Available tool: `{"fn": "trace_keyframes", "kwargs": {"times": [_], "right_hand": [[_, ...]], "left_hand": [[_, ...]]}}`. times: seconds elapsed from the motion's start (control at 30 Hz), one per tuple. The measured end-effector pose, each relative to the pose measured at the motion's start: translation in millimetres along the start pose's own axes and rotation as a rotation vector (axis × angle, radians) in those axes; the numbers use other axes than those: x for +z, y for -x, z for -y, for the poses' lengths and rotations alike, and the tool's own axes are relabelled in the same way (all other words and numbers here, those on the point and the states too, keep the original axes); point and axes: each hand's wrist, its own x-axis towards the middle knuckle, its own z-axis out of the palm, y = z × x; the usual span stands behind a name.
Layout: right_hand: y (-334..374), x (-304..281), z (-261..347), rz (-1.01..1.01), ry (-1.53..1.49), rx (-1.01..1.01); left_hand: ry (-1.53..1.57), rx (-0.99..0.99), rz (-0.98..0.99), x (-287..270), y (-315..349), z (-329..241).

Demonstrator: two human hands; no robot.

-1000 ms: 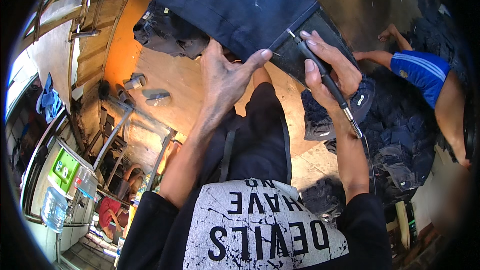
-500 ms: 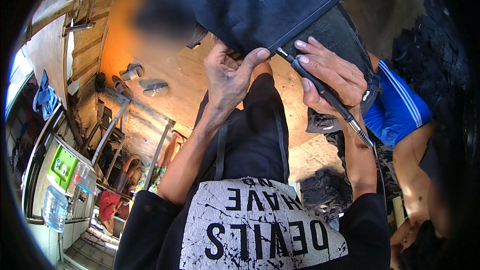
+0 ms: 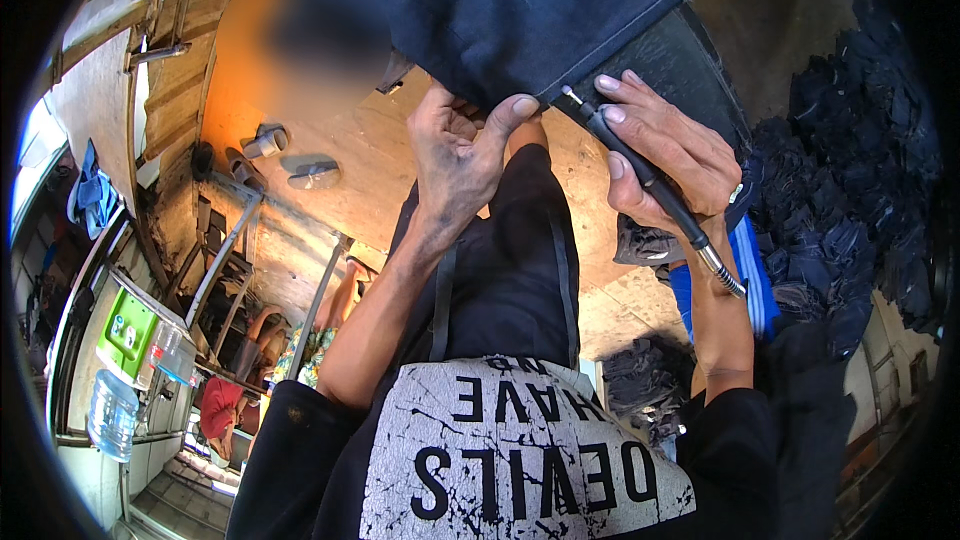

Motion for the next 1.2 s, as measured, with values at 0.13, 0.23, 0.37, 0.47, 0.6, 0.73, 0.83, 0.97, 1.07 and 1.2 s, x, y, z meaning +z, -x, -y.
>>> {"fn": "trace_keyframes", "kwargs": {"times": [0.13,0.23,0.37,0.47,0.6,0.73,0.83,0.97,1.07,1.2], "right_hand": [[0,0,-1,-0.025,0.006,0.013],[2,1,-3,-0.046,-0.006,0.012],[4,4,-6,-0.098,-0.024,0.025],[4,4,-5,-0.097,0.0,0.053],[4,3,-5,-0.112,0.015,0.035],[3,1,-4,-0.086,-0.013,0.029],[2,2,-3,-0.054,-0.042,0.008],[0,1,-1,-0.04,-0.023,0.02],[0,0,-1,-0.06,-0.009,0.037],[1,1,-2,-0.099,-0.003,0.058]], "left_hand": [[0.049,-0.01,-0.013,2,0,-1],[0.062,0.005,-0.033,3,0,0],[0.039,0.007,-0.02,2,-1,0],[0.028,0.017,-0.016,1,-2,-1],[-0.005,0.021,-0.027,0,-2,-1],[-0.122,-0.018,-0.059,-2,-3,0],[-0.08,0.017,-0.075,-3,-4,3],[-0.121,0.063,-0.079,-4,-7,8],[-0.162,0.047,-0.074,-6,-7,11],[-0.218,0.014,-0.032,-9,-6,11]]}}
